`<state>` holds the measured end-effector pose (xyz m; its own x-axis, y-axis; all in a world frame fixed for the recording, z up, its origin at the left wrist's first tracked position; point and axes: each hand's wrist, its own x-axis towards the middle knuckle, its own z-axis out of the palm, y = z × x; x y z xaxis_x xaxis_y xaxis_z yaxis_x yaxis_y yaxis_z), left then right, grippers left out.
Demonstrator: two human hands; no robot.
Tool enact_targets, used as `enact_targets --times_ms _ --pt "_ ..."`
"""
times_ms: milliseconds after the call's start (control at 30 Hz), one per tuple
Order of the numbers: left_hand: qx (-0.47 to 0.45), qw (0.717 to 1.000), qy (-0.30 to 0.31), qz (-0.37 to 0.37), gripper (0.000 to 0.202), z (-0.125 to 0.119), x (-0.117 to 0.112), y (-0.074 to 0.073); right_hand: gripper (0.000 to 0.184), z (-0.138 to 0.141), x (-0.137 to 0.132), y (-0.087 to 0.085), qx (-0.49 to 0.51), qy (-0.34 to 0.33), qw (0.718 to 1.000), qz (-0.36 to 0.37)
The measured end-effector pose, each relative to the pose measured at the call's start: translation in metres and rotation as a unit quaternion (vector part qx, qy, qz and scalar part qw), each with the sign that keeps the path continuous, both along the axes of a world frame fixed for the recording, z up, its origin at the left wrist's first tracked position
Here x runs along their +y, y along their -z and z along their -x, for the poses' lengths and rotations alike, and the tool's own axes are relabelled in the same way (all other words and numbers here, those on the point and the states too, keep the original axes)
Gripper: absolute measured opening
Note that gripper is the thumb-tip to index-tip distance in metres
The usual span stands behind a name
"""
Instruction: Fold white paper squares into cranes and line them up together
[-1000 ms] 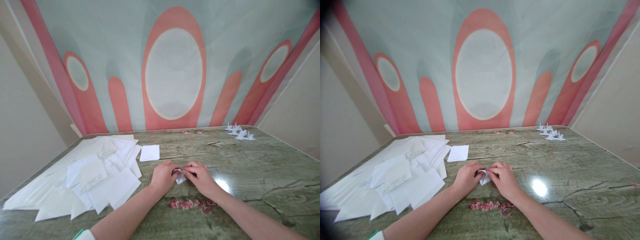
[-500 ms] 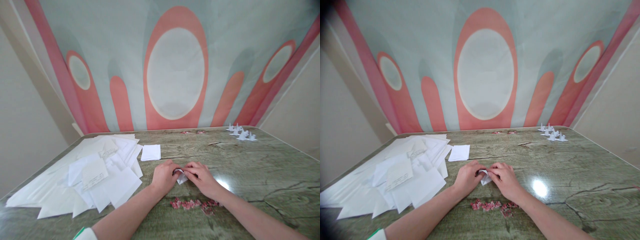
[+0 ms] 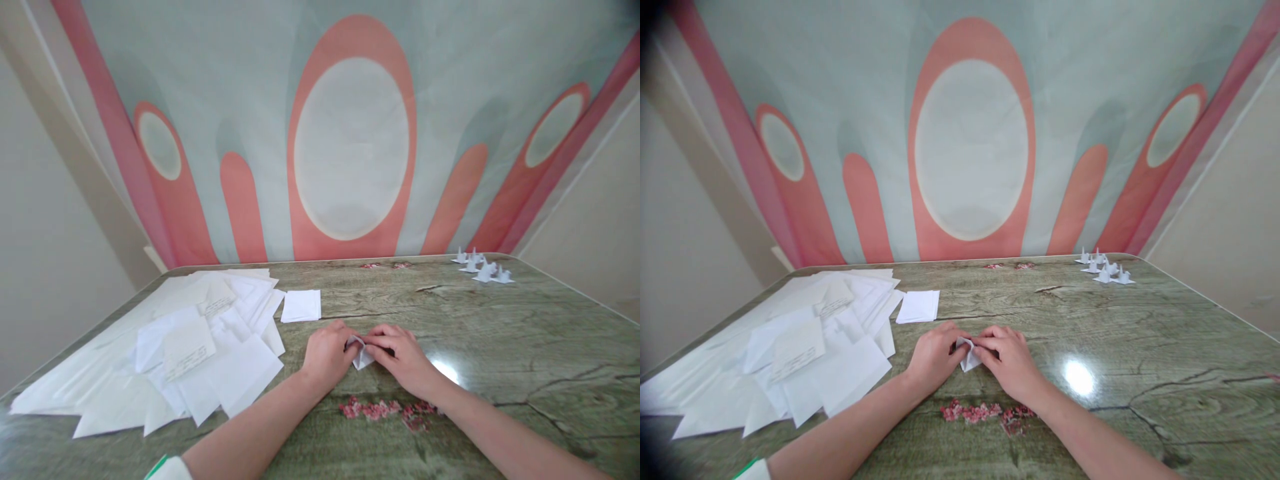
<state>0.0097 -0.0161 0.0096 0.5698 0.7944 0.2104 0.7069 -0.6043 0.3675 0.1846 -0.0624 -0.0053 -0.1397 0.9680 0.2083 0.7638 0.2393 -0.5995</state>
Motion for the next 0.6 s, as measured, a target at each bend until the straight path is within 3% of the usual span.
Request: enact_targets --times_ms 600 --pt "-0.022 0.999 0.035 0.01 0.014 0.0046 -0.0001 0.0009 0.015 0.0069 0.0006 -0.0042 0.023 0.042 0.999 -0.007"
